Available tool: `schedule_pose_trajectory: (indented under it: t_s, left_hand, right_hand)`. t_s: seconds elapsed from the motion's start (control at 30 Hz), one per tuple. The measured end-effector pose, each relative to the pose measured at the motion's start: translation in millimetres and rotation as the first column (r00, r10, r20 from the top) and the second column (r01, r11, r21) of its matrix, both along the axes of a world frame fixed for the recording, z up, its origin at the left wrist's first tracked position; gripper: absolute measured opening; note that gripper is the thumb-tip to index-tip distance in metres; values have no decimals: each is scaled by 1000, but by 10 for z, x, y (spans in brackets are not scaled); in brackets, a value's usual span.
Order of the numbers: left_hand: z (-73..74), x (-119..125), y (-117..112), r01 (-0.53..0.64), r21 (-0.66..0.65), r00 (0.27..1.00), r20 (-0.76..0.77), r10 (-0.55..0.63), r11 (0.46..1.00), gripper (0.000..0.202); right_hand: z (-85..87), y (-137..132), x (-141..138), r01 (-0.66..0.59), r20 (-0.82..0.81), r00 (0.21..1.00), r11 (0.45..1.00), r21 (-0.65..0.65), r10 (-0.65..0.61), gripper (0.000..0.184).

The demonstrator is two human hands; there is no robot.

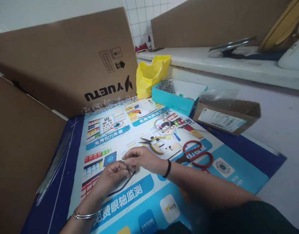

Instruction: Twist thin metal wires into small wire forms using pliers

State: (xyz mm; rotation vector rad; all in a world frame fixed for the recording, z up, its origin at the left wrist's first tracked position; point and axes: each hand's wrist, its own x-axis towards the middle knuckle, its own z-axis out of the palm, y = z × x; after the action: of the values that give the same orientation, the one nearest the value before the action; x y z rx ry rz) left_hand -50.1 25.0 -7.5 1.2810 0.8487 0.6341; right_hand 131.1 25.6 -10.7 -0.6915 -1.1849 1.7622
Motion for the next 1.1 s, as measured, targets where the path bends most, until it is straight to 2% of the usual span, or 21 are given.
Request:
schedule_pose_trajectory:
  t_s: [0.2,0.47,0.83,0.97,1.1]
  left_hand:
    - [19,-5,8,39,-23,999,-11,-39,999,20]
    - [50,-9,10,73,-58,997,-5,-74,996,22]
    - [-15,-38,34,118,-127,993,21,-116,985,21]
    - [19,-17,34,130,-63,991,26,-128,990,22]
    - [21,-21,26,85,27,991,-109,-82,996,25]
  right_hand:
    - [-17,3,4,-42,-85,996,997,-57,37,25]
    - [12,-6,-4,-6,10,1000,995,-99,7,24]
    - [64,15,0,44,101,994,999,-19,-42,20]
    - [76,7,-4,44,169,984,999,27,-48,19]
    - [136,-22,-15,59,283,955,991,121,-92,17]
